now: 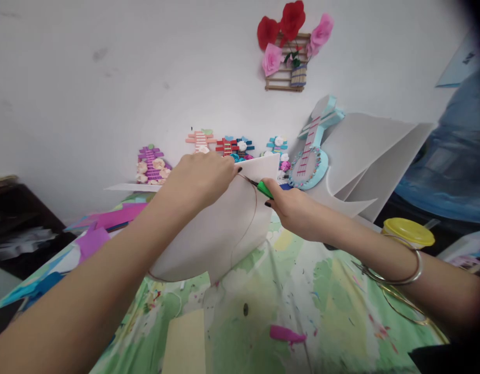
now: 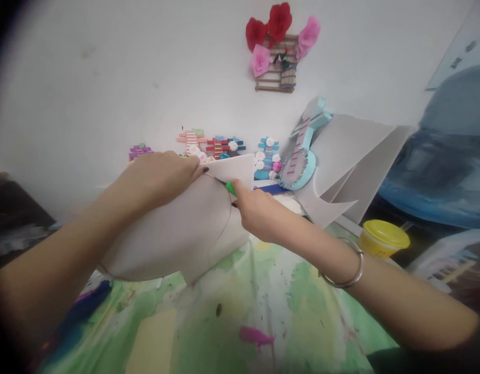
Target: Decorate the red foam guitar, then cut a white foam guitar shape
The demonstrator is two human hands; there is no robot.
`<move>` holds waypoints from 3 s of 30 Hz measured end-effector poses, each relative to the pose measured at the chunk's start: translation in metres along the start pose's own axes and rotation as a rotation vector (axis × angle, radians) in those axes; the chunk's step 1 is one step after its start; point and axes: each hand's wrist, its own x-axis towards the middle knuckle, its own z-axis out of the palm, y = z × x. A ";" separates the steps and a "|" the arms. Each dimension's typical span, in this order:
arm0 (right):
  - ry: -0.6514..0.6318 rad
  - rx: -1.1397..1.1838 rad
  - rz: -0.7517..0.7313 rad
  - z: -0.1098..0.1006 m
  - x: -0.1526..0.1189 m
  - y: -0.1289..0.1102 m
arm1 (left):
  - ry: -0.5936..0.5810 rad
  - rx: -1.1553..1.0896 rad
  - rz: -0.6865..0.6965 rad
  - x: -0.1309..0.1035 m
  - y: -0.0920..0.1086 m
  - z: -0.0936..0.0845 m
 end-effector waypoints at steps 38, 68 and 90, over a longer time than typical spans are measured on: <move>0.047 -0.062 0.001 0.022 -0.005 0.012 | -0.102 0.002 -0.024 -0.001 0.001 -0.006; 0.035 0.089 0.027 0.033 -0.010 0.016 | -0.095 0.005 -0.039 0.000 0.001 -0.003; 0.080 0.195 0.056 0.042 -0.008 0.013 | -0.111 0.007 -0.035 0.004 -0.005 0.002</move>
